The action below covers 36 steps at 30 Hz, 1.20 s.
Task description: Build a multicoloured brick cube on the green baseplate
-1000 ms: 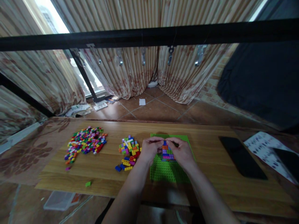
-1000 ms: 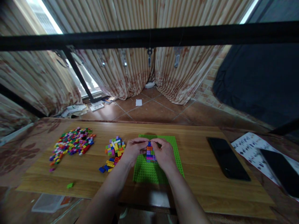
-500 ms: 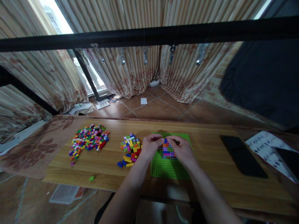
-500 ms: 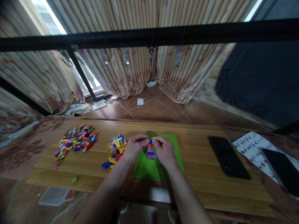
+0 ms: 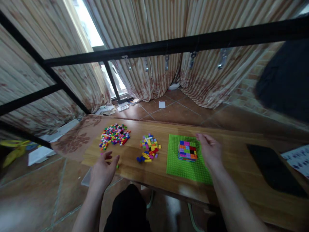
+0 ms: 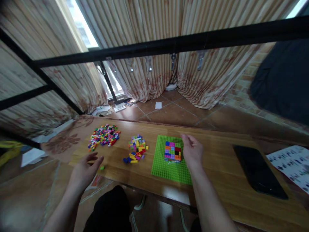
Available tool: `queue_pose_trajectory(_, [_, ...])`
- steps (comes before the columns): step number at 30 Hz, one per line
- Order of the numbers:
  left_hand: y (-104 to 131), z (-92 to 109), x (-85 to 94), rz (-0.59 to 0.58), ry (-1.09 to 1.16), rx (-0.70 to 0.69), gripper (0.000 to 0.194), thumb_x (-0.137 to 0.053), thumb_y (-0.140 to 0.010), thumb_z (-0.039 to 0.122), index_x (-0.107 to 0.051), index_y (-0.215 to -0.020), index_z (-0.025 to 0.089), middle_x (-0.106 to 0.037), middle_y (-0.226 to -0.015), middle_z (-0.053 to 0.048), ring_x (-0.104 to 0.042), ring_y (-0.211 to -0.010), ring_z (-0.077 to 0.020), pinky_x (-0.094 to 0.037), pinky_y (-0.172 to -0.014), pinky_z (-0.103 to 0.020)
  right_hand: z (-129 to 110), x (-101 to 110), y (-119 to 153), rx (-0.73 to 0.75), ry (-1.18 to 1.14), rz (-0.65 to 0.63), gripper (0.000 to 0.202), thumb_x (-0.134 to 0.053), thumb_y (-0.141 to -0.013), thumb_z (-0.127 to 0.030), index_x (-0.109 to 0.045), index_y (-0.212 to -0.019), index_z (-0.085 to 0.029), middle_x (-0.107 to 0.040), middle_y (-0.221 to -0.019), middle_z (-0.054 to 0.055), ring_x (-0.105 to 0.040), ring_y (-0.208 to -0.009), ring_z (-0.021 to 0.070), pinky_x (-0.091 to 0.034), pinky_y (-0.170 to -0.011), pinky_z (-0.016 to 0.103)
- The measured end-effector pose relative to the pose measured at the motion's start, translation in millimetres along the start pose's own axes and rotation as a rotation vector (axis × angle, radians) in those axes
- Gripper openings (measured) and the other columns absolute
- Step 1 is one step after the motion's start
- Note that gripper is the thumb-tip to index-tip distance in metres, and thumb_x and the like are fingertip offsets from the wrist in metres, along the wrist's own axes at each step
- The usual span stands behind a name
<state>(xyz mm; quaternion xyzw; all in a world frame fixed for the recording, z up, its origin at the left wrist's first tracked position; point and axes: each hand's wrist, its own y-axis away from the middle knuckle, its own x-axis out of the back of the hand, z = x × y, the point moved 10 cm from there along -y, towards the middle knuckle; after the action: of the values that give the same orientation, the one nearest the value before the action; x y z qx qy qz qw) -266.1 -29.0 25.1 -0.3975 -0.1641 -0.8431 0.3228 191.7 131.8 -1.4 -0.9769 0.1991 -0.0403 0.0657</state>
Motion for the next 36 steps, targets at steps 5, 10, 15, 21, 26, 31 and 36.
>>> queue_pose_trajectory(5, [23,-19,-14.4,-0.108,-0.178,-0.109,0.055,-0.057,-0.076,0.049,-0.06,-0.113,0.008,-0.065,-0.095,-0.013,-0.064,-0.082,-0.0235,-0.05,-0.075,-0.034,3,0,0,0.006,-0.041,0.007,0.027,-0.065,-0.074,-0.043,-0.073,-0.082,-0.018,-0.074,-0.084,0.006,-0.068,-0.083,0.0217,-0.051,-0.085,0.041])
queue_pose_trajectory(10, [19,4,-40.3,-0.063,-0.269,-0.186,0.035,-0.058,-0.077,0.035,-0.062,-0.102,0.011,-0.06,-0.094,-0.012,-0.061,-0.088,-0.024,-0.049,-0.082,-0.036,6,4,0,0.0,-0.091,0.024,0.024,-0.067,-0.073,-0.04,-0.073,-0.081,-0.018,-0.074,-0.081,0.005,-0.069,-0.081,0.0208,-0.053,-0.081,0.038])
queue_pose_trajectory(15, [25,36,-74.7,-0.13,-0.172,-0.279,0.043,-0.06,-0.077,0.046,-0.062,-0.104,0.012,-0.057,-0.095,-0.011,-0.06,-0.087,-0.0243,-0.05,-0.081,-0.038,12,-1,0,-0.025,-0.075,0.0,0.028,-0.066,-0.073,-0.044,-0.072,-0.08,-0.018,-0.074,-0.081,0.006,-0.069,-0.081,0.0216,-0.053,-0.079,0.038])
queue_pose_trajectory(21, [53,73,-106.7,-0.147,-0.109,-0.435,0.067,-0.075,-0.066,0.042,-0.055,-0.122,0.011,-0.053,-0.113,-0.013,-0.059,-0.102,-0.0259,-0.049,-0.094,-0.04,5,0,1,0.002,-0.067,0.037,0.031,-0.063,-0.074,-0.046,-0.072,-0.079,-0.017,-0.074,-0.08,0.007,-0.068,-0.08,0.022,-0.052,-0.079,0.038])
queue_pose_trajectory(26, [56,87,-107.5,0.03,-0.103,-0.547,0.057,-0.068,-0.075,0.05,-0.056,-0.118,0.014,-0.056,-0.111,-0.013,-0.059,-0.104,-0.0275,-0.051,-0.09,-0.041,3,6,-1,0.017,-0.077,0.06,0.032,-0.063,-0.075,-0.046,-0.072,-0.08,-0.016,-0.075,-0.081,0.008,-0.069,-0.08,0.0218,-0.052,-0.08,0.038])
queue_pose_trajectory(31, [45,96,-112.2,0.119,-0.208,-0.589,0.057,-0.061,-0.079,0.057,-0.054,-0.121,0.019,-0.061,-0.111,-0.012,-0.061,-0.102,-0.0269,-0.051,-0.082,-0.035,4,16,-2,0.022,-0.078,0.068,0.03,-0.064,-0.075,-0.046,-0.072,-0.081,-0.017,-0.074,-0.081,0.007,-0.069,-0.08,0.0208,-0.052,-0.081,0.039])
queue_pose_trajectory(36, [30,101,-116.6,0.091,-0.234,-0.58,0.066,-0.062,-0.077,0.06,-0.049,-0.126,0.019,-0.061,-0.116,-0.012,-0.063,-0.102,-0.027,-0.051,-0.076,-0.033,4,24,-5,0.015,-0.047,0.077,0.031,-0.064,-0.075,-0.047,-0.071,-0.08,-0.018,-0.074,-0.081,0.007,-0.068,-0.075,0.0195,-0.053,-0.079,0.039])
